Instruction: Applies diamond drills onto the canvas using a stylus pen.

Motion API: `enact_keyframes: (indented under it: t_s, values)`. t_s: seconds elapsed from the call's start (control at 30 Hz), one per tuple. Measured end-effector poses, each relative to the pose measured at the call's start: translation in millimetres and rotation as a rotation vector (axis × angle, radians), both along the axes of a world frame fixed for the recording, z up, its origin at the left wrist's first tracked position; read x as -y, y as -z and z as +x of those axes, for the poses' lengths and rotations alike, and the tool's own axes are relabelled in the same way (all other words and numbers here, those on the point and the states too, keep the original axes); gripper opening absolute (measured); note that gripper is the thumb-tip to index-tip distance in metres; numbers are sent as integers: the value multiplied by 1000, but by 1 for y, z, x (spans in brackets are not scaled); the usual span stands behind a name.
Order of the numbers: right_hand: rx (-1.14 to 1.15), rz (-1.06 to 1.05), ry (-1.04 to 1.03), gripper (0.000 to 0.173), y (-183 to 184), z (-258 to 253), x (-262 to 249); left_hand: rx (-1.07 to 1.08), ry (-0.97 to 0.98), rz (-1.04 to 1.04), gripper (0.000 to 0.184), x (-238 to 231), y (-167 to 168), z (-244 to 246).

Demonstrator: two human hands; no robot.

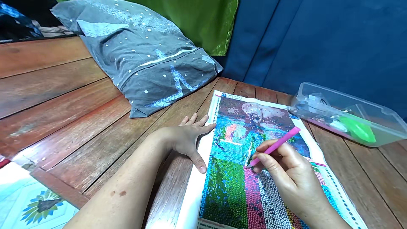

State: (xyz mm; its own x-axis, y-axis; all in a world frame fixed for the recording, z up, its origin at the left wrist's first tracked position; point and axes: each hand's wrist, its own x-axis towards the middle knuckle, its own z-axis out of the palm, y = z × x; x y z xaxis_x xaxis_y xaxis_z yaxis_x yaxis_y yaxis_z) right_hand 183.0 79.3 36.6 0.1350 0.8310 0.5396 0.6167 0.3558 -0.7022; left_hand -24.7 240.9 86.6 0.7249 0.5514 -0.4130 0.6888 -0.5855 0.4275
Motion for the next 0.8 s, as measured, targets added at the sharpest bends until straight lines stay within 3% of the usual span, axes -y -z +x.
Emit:
enact_keyframes:
  t_s: [0.8]
  values:
    - [36,-9,-3,15,3,0,1,-11,1,-6,129,0,-1,0]
